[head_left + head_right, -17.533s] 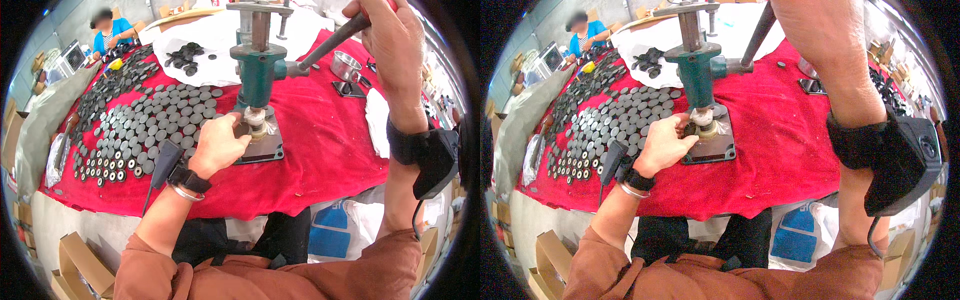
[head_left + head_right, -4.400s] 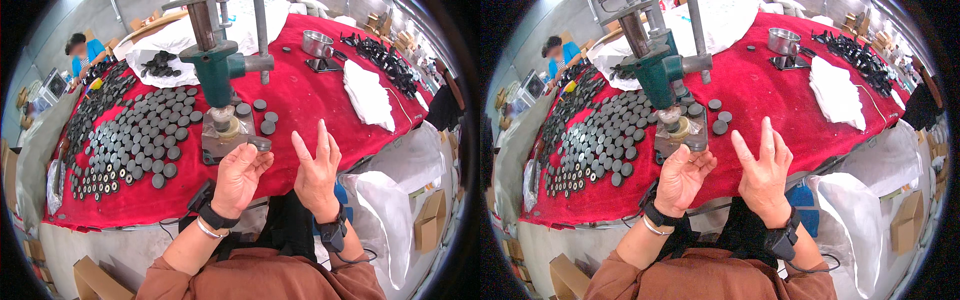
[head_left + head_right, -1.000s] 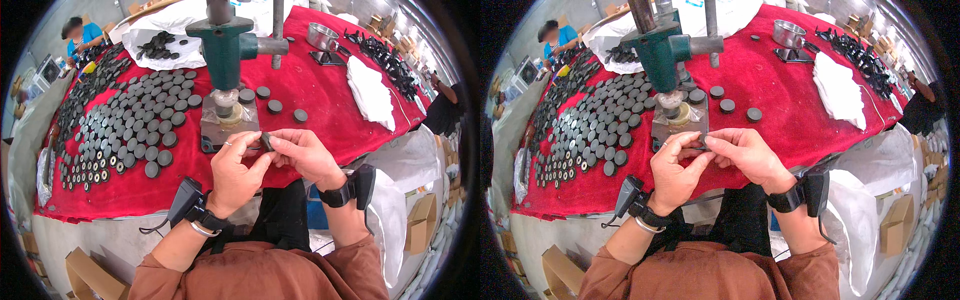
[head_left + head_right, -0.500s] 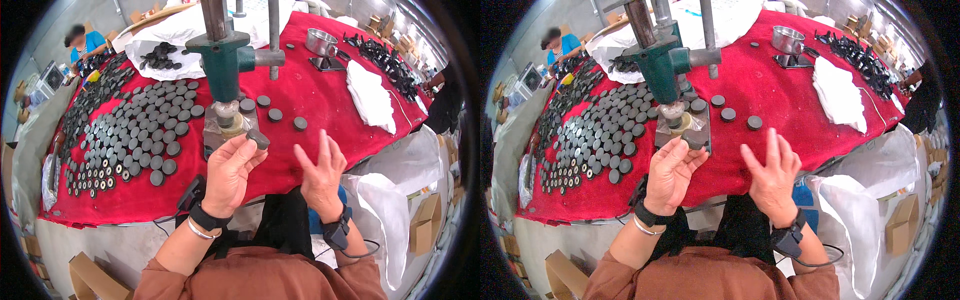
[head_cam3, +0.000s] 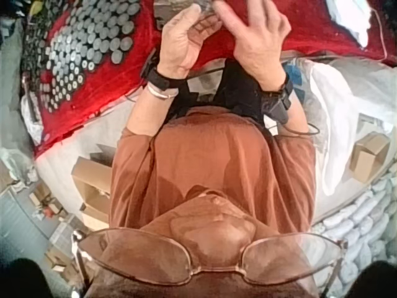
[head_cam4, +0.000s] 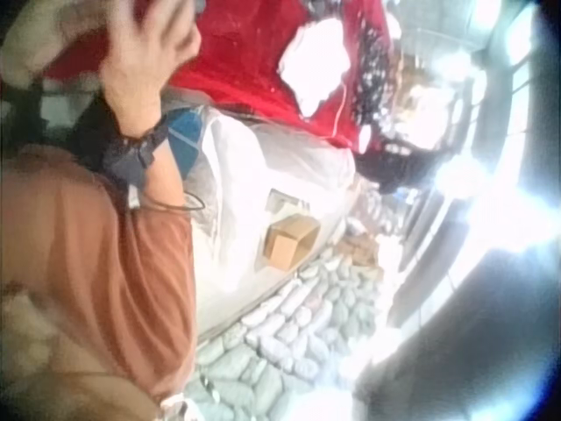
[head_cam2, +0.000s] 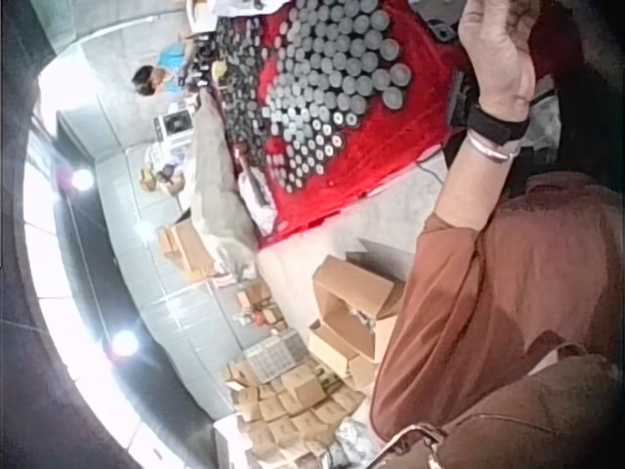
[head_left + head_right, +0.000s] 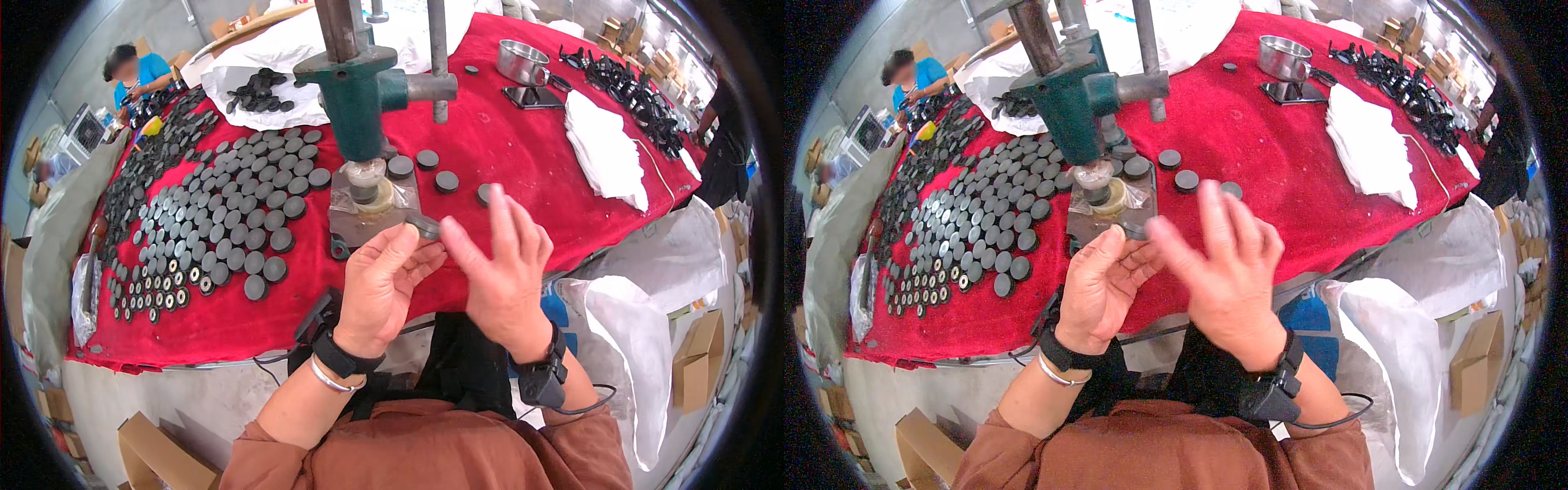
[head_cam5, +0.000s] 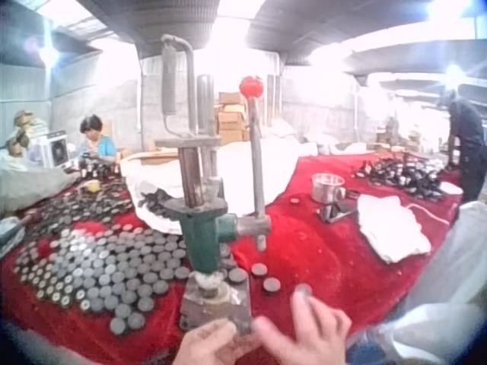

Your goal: The recorder assembles small metal inserts into rubber grommets and uses a manual press to secure them.

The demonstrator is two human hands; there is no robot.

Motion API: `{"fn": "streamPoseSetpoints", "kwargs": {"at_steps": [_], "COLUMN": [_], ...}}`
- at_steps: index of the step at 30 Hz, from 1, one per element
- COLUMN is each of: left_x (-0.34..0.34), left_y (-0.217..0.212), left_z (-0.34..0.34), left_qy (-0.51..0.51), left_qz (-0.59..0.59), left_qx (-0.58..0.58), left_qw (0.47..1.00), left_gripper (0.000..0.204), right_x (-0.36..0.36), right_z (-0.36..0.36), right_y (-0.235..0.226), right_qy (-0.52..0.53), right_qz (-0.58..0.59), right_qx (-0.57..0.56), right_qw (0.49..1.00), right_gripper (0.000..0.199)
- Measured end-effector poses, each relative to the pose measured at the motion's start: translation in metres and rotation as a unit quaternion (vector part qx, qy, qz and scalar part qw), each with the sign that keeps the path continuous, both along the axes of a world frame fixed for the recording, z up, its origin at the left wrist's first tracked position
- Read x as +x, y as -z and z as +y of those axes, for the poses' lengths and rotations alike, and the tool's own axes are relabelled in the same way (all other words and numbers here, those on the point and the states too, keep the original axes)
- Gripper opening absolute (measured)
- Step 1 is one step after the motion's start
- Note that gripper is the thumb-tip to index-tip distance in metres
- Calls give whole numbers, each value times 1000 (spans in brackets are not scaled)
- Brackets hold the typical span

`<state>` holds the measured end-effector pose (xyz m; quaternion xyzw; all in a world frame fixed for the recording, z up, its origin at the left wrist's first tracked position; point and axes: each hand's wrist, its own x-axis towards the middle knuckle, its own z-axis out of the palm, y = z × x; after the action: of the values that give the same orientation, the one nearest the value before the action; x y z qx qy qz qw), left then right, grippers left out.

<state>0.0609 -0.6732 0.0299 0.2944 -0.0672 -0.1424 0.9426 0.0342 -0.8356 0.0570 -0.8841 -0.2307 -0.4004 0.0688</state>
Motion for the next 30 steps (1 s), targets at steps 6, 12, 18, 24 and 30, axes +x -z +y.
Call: {"fn": "streamPoseSetpoints", "kwargs": {"at_steps": [6,12,18,24,30], "left_x": [-2,-1,-4,-1,-2], "left_y": [1,-2,-6,-1,2], "left_z": [4,3,3,7,7], "left_qy": [5,1,-2,-12,-2], "left_qz": [5,4,23,1,8], "left_qx": [13,12,14,15,12], "left_qw": [1000,1000,1000,1000,1000], "left_gripper": [28,29,25,28,29], "right_x": [-4,-1,-3,2,-2], "right_z": [-24,-20,2,-3,-5], "right_y": [23,20,2,9,13], "right_qy": [147,129,43,73,94], "right_qz": [46,45,22,8,61], "right_qx": [-19,-16,48,1,6], "right_qw": [988,990,998,997,994], "right_gripper": [54,55,55,54,52]}}
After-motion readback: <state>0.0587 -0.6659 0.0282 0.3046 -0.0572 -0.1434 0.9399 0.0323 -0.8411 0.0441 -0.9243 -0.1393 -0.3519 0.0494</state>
